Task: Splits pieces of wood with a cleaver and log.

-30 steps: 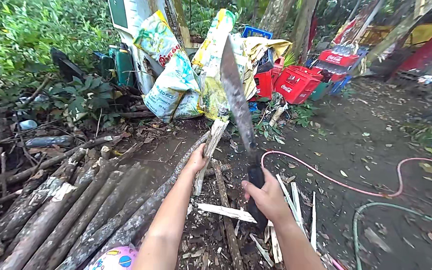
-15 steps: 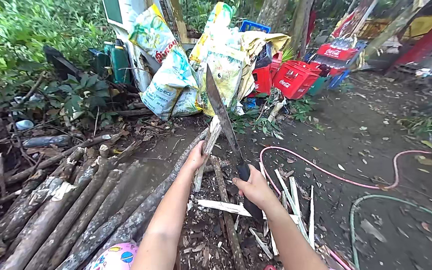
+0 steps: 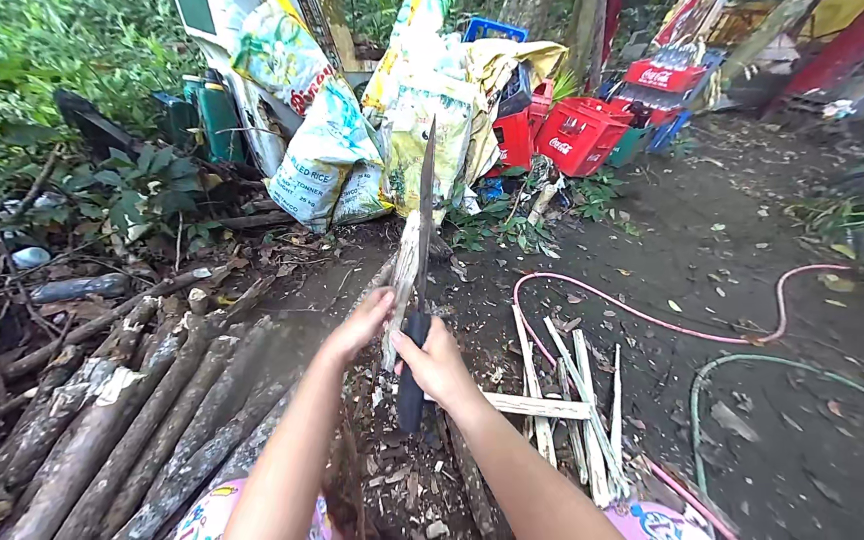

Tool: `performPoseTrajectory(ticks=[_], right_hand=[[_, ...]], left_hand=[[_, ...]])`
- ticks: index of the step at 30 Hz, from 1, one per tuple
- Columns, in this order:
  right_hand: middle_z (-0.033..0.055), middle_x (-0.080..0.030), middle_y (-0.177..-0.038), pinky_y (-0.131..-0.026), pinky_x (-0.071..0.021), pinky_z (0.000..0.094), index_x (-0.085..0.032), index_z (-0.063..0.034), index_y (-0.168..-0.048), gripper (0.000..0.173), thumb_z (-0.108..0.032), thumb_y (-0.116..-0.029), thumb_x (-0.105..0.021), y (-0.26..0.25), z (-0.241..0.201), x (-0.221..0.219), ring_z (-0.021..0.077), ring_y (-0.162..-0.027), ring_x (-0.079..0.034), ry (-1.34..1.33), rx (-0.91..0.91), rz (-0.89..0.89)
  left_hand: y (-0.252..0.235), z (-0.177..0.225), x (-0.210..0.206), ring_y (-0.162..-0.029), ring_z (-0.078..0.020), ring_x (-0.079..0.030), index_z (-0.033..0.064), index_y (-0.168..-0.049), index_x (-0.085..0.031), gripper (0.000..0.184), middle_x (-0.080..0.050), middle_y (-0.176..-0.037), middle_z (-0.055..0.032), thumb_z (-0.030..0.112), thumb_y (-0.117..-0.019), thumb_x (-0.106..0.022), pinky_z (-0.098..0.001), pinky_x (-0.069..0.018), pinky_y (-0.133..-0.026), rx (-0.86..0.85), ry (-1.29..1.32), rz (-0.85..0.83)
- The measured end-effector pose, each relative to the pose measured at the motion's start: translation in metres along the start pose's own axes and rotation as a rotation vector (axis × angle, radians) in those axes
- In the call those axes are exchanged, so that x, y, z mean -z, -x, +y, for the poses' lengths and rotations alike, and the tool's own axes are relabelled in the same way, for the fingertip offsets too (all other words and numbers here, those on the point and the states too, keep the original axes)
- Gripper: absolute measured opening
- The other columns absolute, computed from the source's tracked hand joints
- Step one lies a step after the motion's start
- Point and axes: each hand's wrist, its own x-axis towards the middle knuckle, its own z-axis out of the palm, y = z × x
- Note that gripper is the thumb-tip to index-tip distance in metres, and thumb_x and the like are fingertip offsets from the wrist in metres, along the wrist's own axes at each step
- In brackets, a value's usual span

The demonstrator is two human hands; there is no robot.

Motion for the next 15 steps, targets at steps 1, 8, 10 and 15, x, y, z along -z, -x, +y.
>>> performPoseTrajectory(ticks=[1,8,10,15], right_hand=[[0.0159,-0.066,-0.098,-0.079,-0.0593,0.0366,-0.048,0.0096,-0.133,0.047,-0.024,-0.1032,-0.062,-0.005,-0.003,-0.004,0.0184,-0.081,-0.069,0.018,0.042,-0.024],[0.021,-0.064,-0.126,-0.09,-0.0562,0.0396,-0.056,0.0048,-0.139,0.04,-0.019,-0.1116,-0.039,-0.046,0.027,0.004,0.0242,-0.101,-0.068,-0.05,0.152,-0.388],[0.0198,-0.067,-0.121,-0.089,-0.0566,0.0394,-0.058,0.0043,-0.136,0.036,-0.017,-0.1102,-0.045,-0.062,0.081,0.02,0.0238,-0.101,-0.068,-0.082,0.014,-0.222],[0.0306,-0.063,-0.129,-0.103,-0.048,0.0578,-0.059,0.0082,-0.133,0.044,-0.017,-0.0979,-0.067,-0.064,0.271,0.06,0.0422,-0.12,-0.062,0.395,-0.591,0.101]], left_hand=[[0.024,0.005,0.005,-0.124,-0.028,-0.059,0.0015,-0.157,-0.032,0.067,-0.057,-0.141,-0.0194,0.047,-0.108,-0.032,-0.0453,-0.0496,-0.101,-0.006,0.005,-0.085],[0.078,-0.009,0.035,-0.086,-0.02,-0.069,0.0023,-0.15,-0.039,0.07,-0.068,-0.103,-0.0127,0.019,-0.0902,-0.071,-0.0427,-0.059,-0.081,0.01,-0.279,0.162],[0.08,-0.009,0.044,-0.088,-0.0292,-0.067,0.0025,-0.142,-0.049,0.053,-0.068,-0.103,-0.0195,0.014,-0.0947,-0.069,-0.0545,-0.0547,-0.08,0.037,-0.395,0.283],[0.073,-0.019,0.057,-0.08,-0.0279,-0.069,0.0071,-0.143,-0.048,0.053,-0.068,-0.099,-0.0168,0.027,-0.0959,-0.064,-0.0544,-0.0556,-0.074,-0.053,-0.515,0.367]])
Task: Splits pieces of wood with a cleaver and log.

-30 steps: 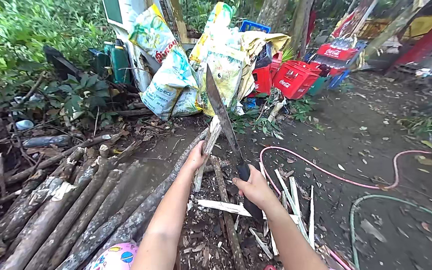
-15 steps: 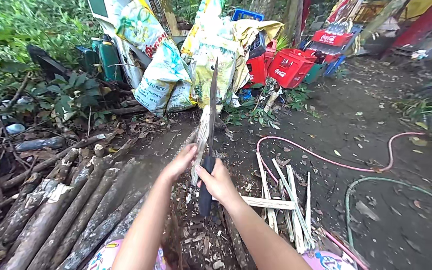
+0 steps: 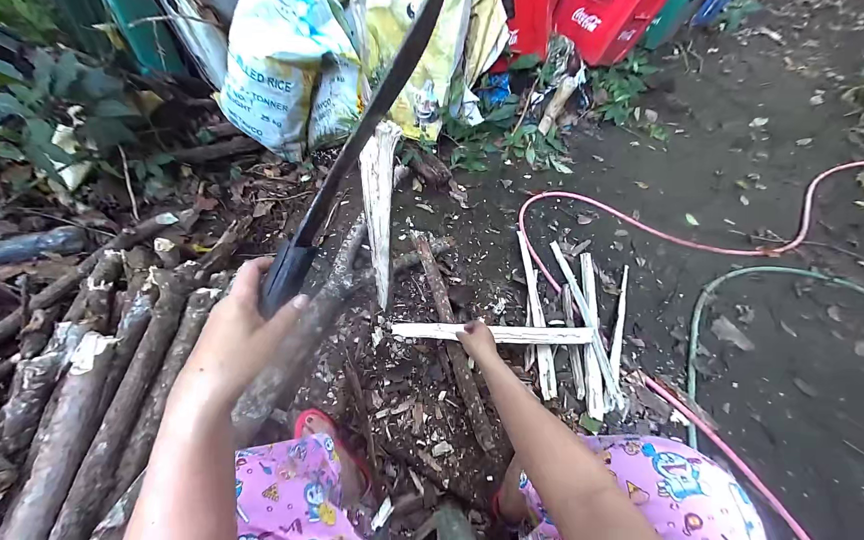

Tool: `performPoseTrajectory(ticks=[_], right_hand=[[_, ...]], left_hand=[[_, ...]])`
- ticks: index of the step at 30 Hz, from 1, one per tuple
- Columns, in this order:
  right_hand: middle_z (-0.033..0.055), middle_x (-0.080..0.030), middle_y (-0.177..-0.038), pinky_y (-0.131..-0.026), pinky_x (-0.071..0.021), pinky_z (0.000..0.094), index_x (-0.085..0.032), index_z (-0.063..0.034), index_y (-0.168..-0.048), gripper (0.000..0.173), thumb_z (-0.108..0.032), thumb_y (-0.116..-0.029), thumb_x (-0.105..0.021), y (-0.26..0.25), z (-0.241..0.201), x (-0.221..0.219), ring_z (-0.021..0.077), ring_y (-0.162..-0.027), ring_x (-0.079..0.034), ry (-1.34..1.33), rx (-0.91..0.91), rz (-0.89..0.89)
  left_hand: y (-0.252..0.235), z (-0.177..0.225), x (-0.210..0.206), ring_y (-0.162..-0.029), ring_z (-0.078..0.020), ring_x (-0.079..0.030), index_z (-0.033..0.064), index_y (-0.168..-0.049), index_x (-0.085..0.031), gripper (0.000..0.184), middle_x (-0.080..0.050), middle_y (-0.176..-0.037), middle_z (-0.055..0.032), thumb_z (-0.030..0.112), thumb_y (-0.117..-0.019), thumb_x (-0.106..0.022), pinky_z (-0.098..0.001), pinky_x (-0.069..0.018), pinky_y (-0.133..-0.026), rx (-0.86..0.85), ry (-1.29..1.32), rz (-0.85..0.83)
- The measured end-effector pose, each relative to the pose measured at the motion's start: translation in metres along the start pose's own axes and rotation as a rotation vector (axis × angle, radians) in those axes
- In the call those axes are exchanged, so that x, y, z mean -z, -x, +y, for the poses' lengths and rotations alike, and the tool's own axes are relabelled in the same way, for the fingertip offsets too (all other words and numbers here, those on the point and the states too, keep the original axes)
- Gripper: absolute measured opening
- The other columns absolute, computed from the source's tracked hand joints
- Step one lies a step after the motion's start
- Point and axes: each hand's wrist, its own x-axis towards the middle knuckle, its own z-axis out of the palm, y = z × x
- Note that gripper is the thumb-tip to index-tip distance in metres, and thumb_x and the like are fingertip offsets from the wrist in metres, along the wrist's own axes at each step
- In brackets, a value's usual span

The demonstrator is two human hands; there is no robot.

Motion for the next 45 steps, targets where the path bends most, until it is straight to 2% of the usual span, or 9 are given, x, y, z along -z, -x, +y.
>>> performPoseTrajectory(ticks=[4,7,12,16,21,24,28,33,45], right_hand=[[0.03,-0.057,-0.138,-0.106,-0.0468,0.0572,-0.057,0.0051,-0.137,0.051,-0.021,-0.0954,-0.072,-0.025,0.062,-0.024,0.0419,-0.128,-0.058,0.084,-0.258,0.027],[0.0279,-0.06,-0.126,-0.093,-0.0512,0.0459,-0.05,0.01,-0.137,0.052,-0.029,-0.1056,-0.061,-0.044,0.068,-0.042,0.0331,-0.109,-0.062,-0.589,-0.482,0.14],[0.0261,-0.042,-0.155,-0.105,-0.0466,0.0514,-0.03,0.0003,-0.156,0.073,-0.037,-0.1032,-0.064,-0.077,0.05,-0.055,0.0378,-0.137,-0.049,-1.141,-0.65,0.311],[0.0286,-0.053,-0.138,-0.094,-0.0504,0.0527,-0.042,0.006,-0.146,0.06,-0.02,-0.0991,-0.069,-0.09,0.041,-0.052,0.0373,-0.117,-0.057,-1.004,-0.629,0.477],[0.0166,-0.063,-0.103,-0.066,-0.0535,0.0345,-0.049,0.0044,-0.137,0.045,-0.031,-0.1103,-0.051,-0.095,0.005,0.0,0.0187,-0.077,-0.062,-1.064,-0.28,0.469],[0.0223,-0.061,-0.126,-0.079,-0.0538,0.04,-0.043,0.0044,-0.147,0.049,-0.031,-0.113,-0.042,-0.11,0.018,0.016,0.0256,-0.095,-0.064,-0.779,-0.061,0.281],[0.0329,-0.06,-0.134,-0.108,-0.0448,0.0621,-0.055,0.0061,-0.141,0.075,-0.047,-0.0919,-0.076,-0.092,0.066,-0.013,0.0459,-0.127,-0.058,0.062,-0.107,-0.057],[0.0232,-0.053,-0.148,-0.108,-0.0457,0.0577,-0.045,0.0008,-0.15,0.084,-0.04,-0.0862,-0.082,-0.045,0.087,-0.079,0.0411,-0.138,-0.05,0.594,-0.201,-0.103],[0.0293,-0.06,-0.13,-0.096,-0.0524,0.0561,-0.047,0.0015,-0.145,0.075,-0.008,-0.0808,-0.084,-0.018,0.034,-0.043,0.04,-0.115,-0.063,-0.236,-0.252,-0.076]], left_hand=[[-0.016,-0.011,0.005,-0.075,-0.0264,-0.068,0.0105,-0.14,-0.051,0.054,-0.069,-0.091,-0.0136,0.037,-0.0947,-0.062,-0.0547,-0.0544,-0.069,0.024,-0.046,0.033],[-0.021,-0.028,0.007,-0.071,-0.0136,-0.067,0.0109,-0.139,-0.052,0.065,-0.068,-0.088,-0.0057,0.051,-0.0892,-0.06,-0.0427,-0.057,-0.067,0.046,-0.052,0.068],[-0.016,-0.039,0.005,-0.069,-0.0004,-0.065,0.0041,-0.138,-0.052,0.072,-0.067,-0.086,0.0007,0.054,-0.0874,-0.061,-0.026,-0.0573,-0.066,0.079,-0.01,0.127],[-0.012,-0.043,0.008,-0.067,0.0035,-0.064,0.0024,-0.135,-0.053,0.069,-0.066,-0.085,0.0043,0.05,-0.0861,-0.063,-0.0206,-0.0565,-0.063,0.091,0.013,0.151],[-0.009,-0.056,0.01,-0.068,0.0071,-0.064,0.0016,-0.13,-0.054,0.074,-0.066,-0.083,0.0088,0.062,-0.087,-0.063,-0.0164,-0.0562,-0.063,0.057,0.026,0.16],[-0.009,-0.059,0.011,-0.067,0.0073,-0.063,0.0015,-0.13,-0.054,0.074,-0.066,-0.083,0.0084,0.062,-0.0875,-0.062,-0.0162,-0.0555,-0.063,0.053,0.023,0.159],[-0.01,-0.057,0.012,-0.068,0.0062,-0.062,0.0025,-0.131,-0.054,0.074,-0.065,-0.083,0.0062,0.061,-0.087,-0.06,-0.018,-0.0549,-0.064,0.075,-0.009,0.16],[-0.01,-0.045,0.011,-0.066,0.0012,-0.064,0.0002,-0.133,-0.055,0.068,-0.066,-0.083,0.0014,0.051,-0.0877,-0.061,-0.0233,-0.0559,-0.062,0.081,-0.019,0.177],[-0.01,-0.022,0.025,-0.081,-0.0277,-0.069,0.0032,-0.142,-0.052,0.055,-0.069,-0.096,-0.0164,0.034,-0.0986,-0.064,-0.0526,-0.0557,-0.079,0.15,0.006,0.022]])
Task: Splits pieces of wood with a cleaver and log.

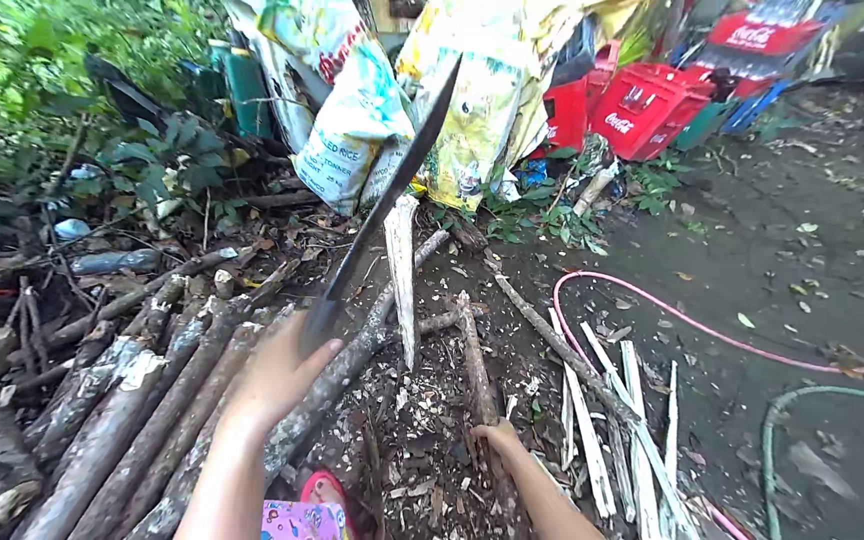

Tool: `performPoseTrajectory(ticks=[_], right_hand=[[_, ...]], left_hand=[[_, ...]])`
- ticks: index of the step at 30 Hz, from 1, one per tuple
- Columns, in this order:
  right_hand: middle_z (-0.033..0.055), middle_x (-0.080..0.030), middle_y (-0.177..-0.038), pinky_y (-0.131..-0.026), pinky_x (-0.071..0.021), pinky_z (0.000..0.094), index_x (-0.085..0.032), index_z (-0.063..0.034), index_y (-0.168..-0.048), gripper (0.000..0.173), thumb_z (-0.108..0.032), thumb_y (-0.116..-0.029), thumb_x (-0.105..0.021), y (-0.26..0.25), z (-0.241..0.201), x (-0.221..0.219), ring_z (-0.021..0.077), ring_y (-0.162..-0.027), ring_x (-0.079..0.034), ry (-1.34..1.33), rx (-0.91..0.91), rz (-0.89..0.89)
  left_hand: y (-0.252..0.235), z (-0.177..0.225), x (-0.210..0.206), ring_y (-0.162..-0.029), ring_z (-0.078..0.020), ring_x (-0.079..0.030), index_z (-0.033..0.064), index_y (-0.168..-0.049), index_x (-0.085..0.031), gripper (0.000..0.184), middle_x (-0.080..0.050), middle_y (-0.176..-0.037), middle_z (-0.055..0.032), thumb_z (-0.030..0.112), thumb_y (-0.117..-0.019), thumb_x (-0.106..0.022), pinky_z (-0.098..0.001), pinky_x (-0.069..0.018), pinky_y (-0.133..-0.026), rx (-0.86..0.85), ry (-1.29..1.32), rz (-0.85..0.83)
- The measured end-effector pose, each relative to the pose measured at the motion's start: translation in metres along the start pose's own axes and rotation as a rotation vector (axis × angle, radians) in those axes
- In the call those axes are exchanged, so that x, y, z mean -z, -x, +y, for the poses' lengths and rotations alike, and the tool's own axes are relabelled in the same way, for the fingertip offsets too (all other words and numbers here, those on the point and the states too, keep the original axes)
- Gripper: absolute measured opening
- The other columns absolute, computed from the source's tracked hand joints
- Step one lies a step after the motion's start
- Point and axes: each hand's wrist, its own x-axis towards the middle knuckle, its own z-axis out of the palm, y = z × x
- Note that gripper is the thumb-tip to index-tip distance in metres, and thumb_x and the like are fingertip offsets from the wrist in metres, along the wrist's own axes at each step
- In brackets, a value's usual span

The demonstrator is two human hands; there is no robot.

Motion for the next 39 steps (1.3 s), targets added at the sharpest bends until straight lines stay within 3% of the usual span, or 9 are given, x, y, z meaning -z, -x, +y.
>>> performPoseTrajectory(ticks=[6,12,15,17,19,22,27,35,39], right_hand=[[0.0283,-0.064,-0.114,-0.08,-0.057,0.0583,-0.046,0.0011,-0.142,0.079,0.006,-0.0705,-0.079,0.106,-0.098,0.07,0.04,-0.094,-0.068,0.053,0.421,0.168],[0.0318,-0.063,-0.12,-0.092,-0.0521,0.0639,-0.046,0.0057,-0.142,0.078,-0.015,-0.0786,-0.086,0.288,-0.265,0.177,0.0438,-0.108,-0.065,0.127,1.14,0.648],[0.025,-0.056,-0.139,-0.107,-0.0492,0.042,-0.038,0.0067,-0.149,0.092,-0.028,-0.0773,-0.083,0.37,-0.334,0.2,0.0272,-0.125,-0.06,0.024,1.448,0.885],[0.0192,-0.06,-0.135,-0.101,-0.0529,0.0339,-0.043,0.0064,-0.144,0.092,-0.028,-0.069,-0.082,0.398,-0.369,0.194,0.0195,-0.119,-0.063,-0.08,1.598,0.968],[0.0224,-0.059,-0.135,-0.102,-0.0532,0.0394,-0.036,0.0073,-0.15,0.095,-0.021,-0.0712,-0.081,0.401,-0.365,0.165,0.0245,-0.12,-0.063,0.035,1.538,0.885],[0.0328,-0.063,-0.114,-0.087,-0.0532,0.0652,-0.038,0.0098,-0.143,0.08,-0.008,-0.0774,-0.081,0.334,-0.323,0.122,0.0478,-0.107,-0.065,0.769,1.081,0.621],[0.026,-0.067,-0.11,-0.084,-0.0533,0.0648,-0.049,-0.002,-0.137,0.061,-0.016,-0.0848,-0.078,0.282,-0.306,0.106,0.0457,-0.105,-0.067,1.099,0.761,0.428],[0.0289,-0.065,-0.115,-0.09,-0.0501,0.0665,-0.055,0.0031,-0.134,0.065,-0.014,-0.0787,-0.085,0.374,-0.344,0.154,0.0442,-0.107,-0.065,0.47,1.29,0.543],[0.0151,-0.064,-0.127,-0.095,-0.0574,0.0366,-0.045,0.0024,-0.143,0.085,-0.02,-0.0689,-0.08,0.41,-0.385,0.153,0.0182,-0.112,-0.067,0.048,1.591,0.766]], left_hand=[[0.008,0.009,0.004,-0.089,-0.033,-0.07,0.0021,-0.143,-0.049,0.052,-0.068,-0.105,-0.0222,0.03,-0.1027,-0.064,-0.0541,-0.0554,-0.087,0.033,0.015,-0.05],[0.015,0.019,-0.004,-0.093,-0.0352,-0.071,0.0021,-0.145,-0.047,0.053,-0.069,-0.107,-0.0236,0.034,-0.1051,-0.06,-0.0551,-0.0553,-0.089,0.045,0.032,-0.047],[0.018,0.023,-0.007,-0.095,-0.0367,-0.07,0.0022,-0.146,-0.046,0.054,-0.068,-0.109,-0.0243,0.036,-0.1058,-0.059,-0.0563,-0.054,-0.091,0.056,0.039,-0.049],[0.019,0.024,-0.009,-0.097,-0.0366,-0.071,0.0025,-0.146,-0.046,0.054,-0.068,-0.109,-0.0239,0.036,-0.1061,-0.058,-0.0559,-0.0547,-0.091,0.064,0.036,-0.055],[0.02,0.024,-0.009,-0.096,-0.0364,-0.071,0.0018,-0.145,-0.046,0.053,-0.068,-0.11,-0.0242,0.035,-0.1061,-0.058,-0.0552,-0.0547,-0.091,0.06,0.041,-0.055],[0.024,0.023,-0.005,-0.095,-0.0349,-0.071,0.003,-0.147,-0.045,0.053,-0.068,-0.109,-0.0228,0.035,-0.1067,-0.057,-0.0541,-0.0552,-0.091,0.066,0.058,-0.077],[0.018,0.023,-0.005,-0.092,-0.0337,-0.071,0.0046,-0.147,-0.043,0.051,-0.068,-0.106,-0.0216,0.037,-0.1081,-0.054,-0.0527,-0.0556,-0.089,0.071,0.064,-0.125],[0.023,0.018,-0.01,-0.092,-0.0334,-0.071,0.0038,-0.148,-0.042,0.053,-0.068,-0.106,-0.0218,0.036,-0.1078,-0.054,-0.0529,-0.0558,-0.09,0.059,0.077,-0.125],[0.021,0.021,-0.01,-0.092,-0.0316,-0.072,0.0038,-0.147,-0.042,0.052,-0.068,-0.107,-0.021,0.035,-0.1074,-0.055,-0.0509,-0.0569,-0.089,0.063,0.081,-0.112]])
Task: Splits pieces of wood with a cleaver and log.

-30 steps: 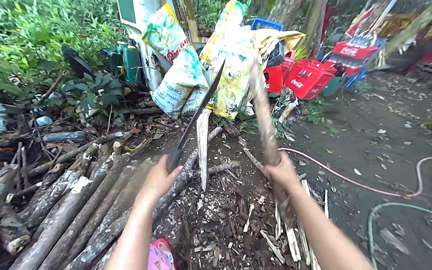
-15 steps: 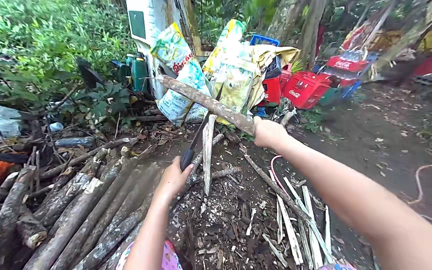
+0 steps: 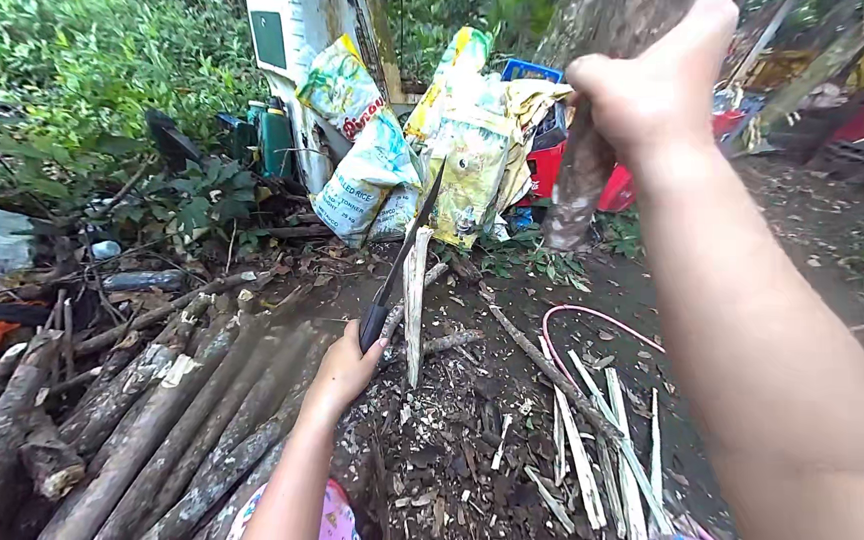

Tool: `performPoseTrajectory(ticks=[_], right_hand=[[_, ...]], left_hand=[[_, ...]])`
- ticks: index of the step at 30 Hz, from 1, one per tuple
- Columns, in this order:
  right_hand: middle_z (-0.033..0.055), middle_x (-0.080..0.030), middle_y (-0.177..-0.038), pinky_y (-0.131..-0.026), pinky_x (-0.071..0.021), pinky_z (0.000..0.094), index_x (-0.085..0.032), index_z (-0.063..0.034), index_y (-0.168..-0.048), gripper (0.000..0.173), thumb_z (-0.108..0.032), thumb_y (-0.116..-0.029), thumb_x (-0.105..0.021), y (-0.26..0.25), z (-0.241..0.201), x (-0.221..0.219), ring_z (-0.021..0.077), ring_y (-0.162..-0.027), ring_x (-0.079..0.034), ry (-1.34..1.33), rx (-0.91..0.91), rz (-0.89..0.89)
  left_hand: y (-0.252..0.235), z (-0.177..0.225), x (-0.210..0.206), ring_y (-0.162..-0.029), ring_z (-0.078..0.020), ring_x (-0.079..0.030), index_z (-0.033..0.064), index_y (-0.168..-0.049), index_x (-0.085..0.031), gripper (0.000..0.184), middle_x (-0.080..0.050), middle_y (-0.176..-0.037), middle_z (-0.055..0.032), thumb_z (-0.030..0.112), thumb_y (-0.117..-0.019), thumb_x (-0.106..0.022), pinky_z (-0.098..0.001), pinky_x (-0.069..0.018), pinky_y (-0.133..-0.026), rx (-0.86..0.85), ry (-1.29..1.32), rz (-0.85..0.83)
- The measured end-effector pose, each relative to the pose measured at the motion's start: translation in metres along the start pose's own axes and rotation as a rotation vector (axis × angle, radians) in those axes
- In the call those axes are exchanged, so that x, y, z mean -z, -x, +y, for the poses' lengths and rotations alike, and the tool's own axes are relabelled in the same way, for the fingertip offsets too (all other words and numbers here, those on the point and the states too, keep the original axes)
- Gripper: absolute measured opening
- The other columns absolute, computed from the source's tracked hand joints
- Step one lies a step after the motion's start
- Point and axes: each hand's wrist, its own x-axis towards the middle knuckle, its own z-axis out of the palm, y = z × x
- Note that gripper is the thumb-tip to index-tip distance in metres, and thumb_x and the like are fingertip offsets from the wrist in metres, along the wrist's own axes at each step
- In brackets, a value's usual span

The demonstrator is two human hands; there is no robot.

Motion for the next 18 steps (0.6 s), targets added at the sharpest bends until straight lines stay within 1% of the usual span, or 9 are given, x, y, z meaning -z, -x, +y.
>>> performPoseTrajectory(ticks=[1,2,4,6,8,10,13,16,18], right_hand=[[0.0172,-0.063,-0.128,-0.097,-0.0566,0.0378,-0.042,0.0041,-0.145,0.087,-0.017,-0.0702,-0.081,0.008,0.001,-0.008,0.0204,-0.114,-0.066,0.009,-0.013,-0.03],[0.0219,-0.063,-0.127,-0.097,-0.0559,0.0448,-0.038,0.0064,-0.147,0.088,-0.013,-0.0729,-0.081,0.028,0.01,-0.02,0.0274,-0.114,-0.066,0.084,-0.072,-0.16],[0.0289,-0.065,-0.113,-0.086,-0.0546,0.0632,-0.042,0.0058,-0.141,0.077,-0.008,-0.0756,-0.081,0.077,0.054,-0.052,0.0442,-0.105,-0.067,0.404,-0.203,-0.618],[0.0294,-0.066,-0.111,-0.081,-0.0536,0.0682,-0.049,0.0023,-0.136,0.067,-0.008,-0.0776,-0.081,0.103,0.097,-0.078,0.0491,-0.104,-0.067,0.626,-0.306,-0.933],[0.0279,-0.067,-0.113,-0.085,-0.0528,0.0669,-0.052,0.0009,-0.136,0.063,-0.012,-0.0816,-0.081,0.108,0.115,-0.081,0.047,-0.108,-0.067,0.65,-0.375,-1.03],[0.0258,-0.068,-0.112,-0.086,-0.0521,0.0659,-0.056,-0.0018,-0.131,0.057,-0.016,-0.0826,-0.082,0.107,0.121,-0.068,0.0451,-0.107,-0.066,0.598,-0.38,-1.032],[0.0262,-0.067,-0.107,-0.084,-0.0506,0.0682,-0.061,-0.0021,-0.126,0.055,-0.012,-0.0779,-0.085,0.094,0.12,-0.046,0.045,-0.102,-0.065,0.405,-0.368,-0.929],[0.03,-0.066,-0.11,-0.086,-0.0497,0.0698,-0.058,0.003,-0.128,0.058,-0.012,-0.0783,-0.085,0.058,0.094,-0.021,0.0473,-0.102,-0.065,0.249,-0.28,-0.643],[0.0296,-0.063,-0.12,-0.092,-0.0517,0.064,-0.051,0.005,-0.137,0.069,-0.013,-0.0783,-0.084,0.032,0.072,-0.011,0.0431,-0.108,-0.065,0.127,-0.24,-0.389]], left_hand=[[0.0,0.001,0.0,-0.091,-0.0314,-0.072,0.004,-0.147,-0.042,0.052,-0.068,-0.107,-0.0208,0.035,-0.1072,-0.056,-0.0507,-0.0571,-0.089,0.0,0.0,0.002],[0.0,0.0,0.001,-0.091,-0.0312,-0.072,0.0042,-0.147,-0.043,0.052,-0.068,-0.107,-0.0207,0.034,-0.1071,-0.056,-0.0505,-0.0572,-0.088,0.004,-0.005,0.0],[0.0,-0.001,0.003,-0.092,-0.0321,-0.072,0.005,-0.147,-0.043,0.051,-0.068,-0.108,-0.0208,0.034,-0.1069,-0.056,-0.0516,-0.0567,-0.089,0.029,-0.028,-0.015],[-0.004,0.0,0.007,-0.097,-0.035,-0.071,0.0053,-0.148,-0.043,0.052,-0.068,-0.113,-0.0226,0.034,-0.1071,-0.057,-0.0543,-0.0554,-0.092,0.072,-0.058,-0.041],[-0.005,-0.004,0.009,-0.099,-0.0359,-0.071,0.0053,-0.148,-0.044,0.052,-0.068,-0.114,-0.0236,0.034,-0.1064,-0.058,-0.0551,-0.0549,-0.093,0.082,-0.088,-0.049],[-0.002,-0.006,0.006,-0.099,-0.0366,-0.07,0.0046,-0.148,-0.043,0.053,-0.067,-0.113,-0.0242,0.033,-0.106,-0.059,-0.0557,-0.054,-0.093,0.075,-0.112,-0.071],[0.002,-0.005,-0.001,-0.098,-0.0368,-0.07,0.0048,-0.148,-0.042,0.053,-0.067,-0.111,-0.024,0.033,-0.1061,-0.059,-0.0559,-0.0539,-0.093,0.073,-0.117,-0.088],[0.004,-0.003,-0.014,-0.098,-0.0372,-0.07,0.0044,-0.148,-0.042,0.053,-0.068,-0.11,-0.024,0.032,-0.1062,-0.058,-0.0564,-0.0535,-0.093,0.074,-0.123,-0.089],[0.007,-0.001,-0.018,-0.099,-0.0381,-0.07,0.004,-0.149,-0.042,0.053,-0.068,-0.11,-0.0244,0.032,-0.1066,-0.057,-0.0567,-0.0533,-0.093,0.071,-0.144,-0.097]])
